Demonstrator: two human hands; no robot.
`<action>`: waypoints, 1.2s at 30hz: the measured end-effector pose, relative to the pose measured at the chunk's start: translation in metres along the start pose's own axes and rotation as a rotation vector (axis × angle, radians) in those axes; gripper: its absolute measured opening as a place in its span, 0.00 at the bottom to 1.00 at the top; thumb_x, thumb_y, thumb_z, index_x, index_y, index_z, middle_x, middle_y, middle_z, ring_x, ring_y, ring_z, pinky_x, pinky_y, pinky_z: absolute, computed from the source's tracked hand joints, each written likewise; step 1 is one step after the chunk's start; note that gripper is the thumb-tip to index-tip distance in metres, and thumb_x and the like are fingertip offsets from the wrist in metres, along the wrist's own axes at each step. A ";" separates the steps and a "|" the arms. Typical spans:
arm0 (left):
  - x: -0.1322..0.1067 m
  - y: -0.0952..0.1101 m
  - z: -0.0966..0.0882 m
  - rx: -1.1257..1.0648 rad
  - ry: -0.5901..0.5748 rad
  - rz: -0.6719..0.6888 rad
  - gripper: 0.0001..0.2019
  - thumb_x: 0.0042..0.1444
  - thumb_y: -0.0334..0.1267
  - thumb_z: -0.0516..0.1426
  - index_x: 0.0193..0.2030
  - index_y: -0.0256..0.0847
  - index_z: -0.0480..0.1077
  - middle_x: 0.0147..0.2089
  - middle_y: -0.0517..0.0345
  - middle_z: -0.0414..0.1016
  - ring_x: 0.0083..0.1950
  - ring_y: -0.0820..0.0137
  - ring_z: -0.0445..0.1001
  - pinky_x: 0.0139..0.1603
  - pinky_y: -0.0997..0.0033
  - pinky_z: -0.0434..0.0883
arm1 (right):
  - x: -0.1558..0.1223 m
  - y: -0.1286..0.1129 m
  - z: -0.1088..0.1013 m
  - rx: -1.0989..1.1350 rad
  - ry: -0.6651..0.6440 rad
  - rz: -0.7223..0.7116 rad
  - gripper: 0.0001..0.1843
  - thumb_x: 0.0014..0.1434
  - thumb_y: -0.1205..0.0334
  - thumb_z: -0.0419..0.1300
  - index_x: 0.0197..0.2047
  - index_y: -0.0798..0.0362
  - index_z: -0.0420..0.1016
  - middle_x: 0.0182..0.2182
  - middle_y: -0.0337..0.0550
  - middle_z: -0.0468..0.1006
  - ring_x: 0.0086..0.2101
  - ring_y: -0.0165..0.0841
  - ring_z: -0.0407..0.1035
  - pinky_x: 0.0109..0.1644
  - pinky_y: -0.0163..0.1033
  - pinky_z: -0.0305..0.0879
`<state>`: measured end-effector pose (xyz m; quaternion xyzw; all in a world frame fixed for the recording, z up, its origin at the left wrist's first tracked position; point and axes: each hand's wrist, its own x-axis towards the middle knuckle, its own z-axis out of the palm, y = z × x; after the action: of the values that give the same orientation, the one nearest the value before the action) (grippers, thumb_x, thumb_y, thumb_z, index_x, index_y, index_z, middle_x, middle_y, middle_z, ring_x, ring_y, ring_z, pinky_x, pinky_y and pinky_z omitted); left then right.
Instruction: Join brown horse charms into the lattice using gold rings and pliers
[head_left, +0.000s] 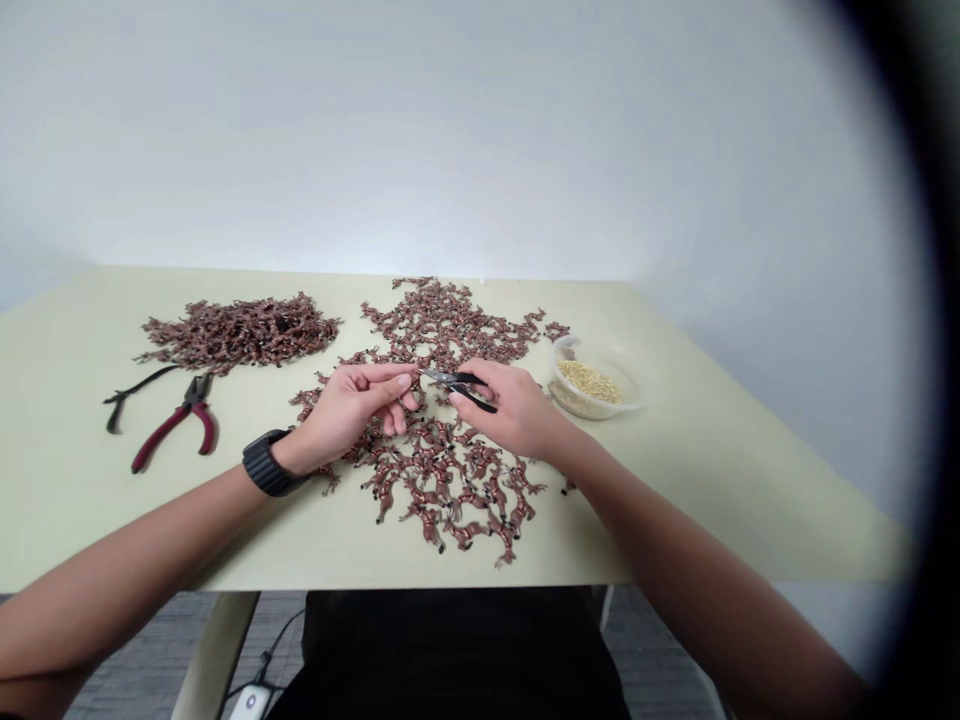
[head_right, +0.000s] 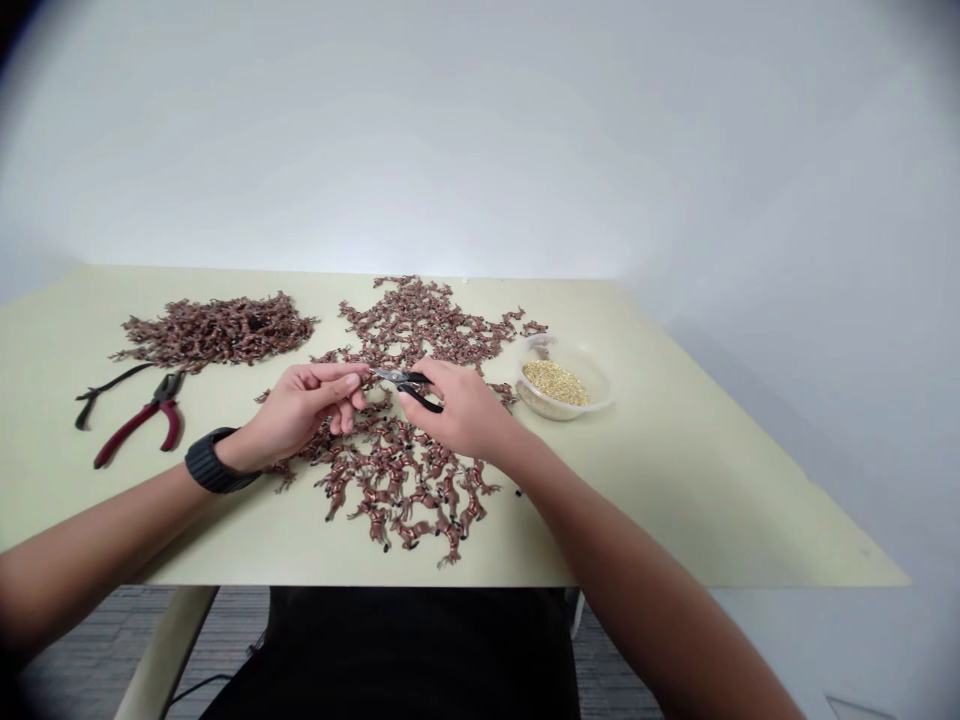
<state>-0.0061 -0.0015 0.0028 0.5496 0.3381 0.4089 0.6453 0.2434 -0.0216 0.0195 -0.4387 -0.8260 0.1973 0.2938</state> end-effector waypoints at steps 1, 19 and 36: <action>-0.001 0.000 0.001 0.027 -0.005 0.003 0.20 0.58 0.43 0.67 0.55 0.36 0.78 0.34 0.51 0.82 0.25 0.73 0.77 0.24 0.75 0.75 | 0.000 -0.002 0.000 0.007 -0.013 0.004 0.13 0.68 0.51 0.54 0.40 0.51 0.70 0.28 0.38 0.69 0.28 0.30 0.60 0.32 0.38 0.51; -0.001 0.001 0.004 0.056 0.091 0.059 0.22 0.58 0.43 0.67 0.57 0.36 0.77 0.37 0.48 0.83 0.27 0.70 0.78 0.24 0.74 0.73 | -0.002 -0.004 -0.001 -0.034 0.059 -0.009 0.11 0.66 0.52 0.56 0.40 0.52 0.70 0.28 0.39 0.70 0.27 0.30 0.60 0.32 0.39 0.53; -0.001 0.000 0.004 0.052 0.072 0.061 0.19 0.59 0.42 0.67 0.55 0.36 0.77 0.37 0.49 0.83 0.27 0.71 0.78 0.25 0.74 0.74 | -0.002 -0.005 0.001 -0.021 0.046 0.000 0.12 0.67 0.52 0.55 0.40 0.52 0.71 0.27 0.38 0.68 0.26 0.29 0.60 0.31 0.38 0.52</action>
<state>-0.0029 -0.0037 0.0039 0.5609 0.3548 0.4390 0.6056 0.2407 -0.0259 0.0214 -0.4461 -0.8211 0.1783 0.3082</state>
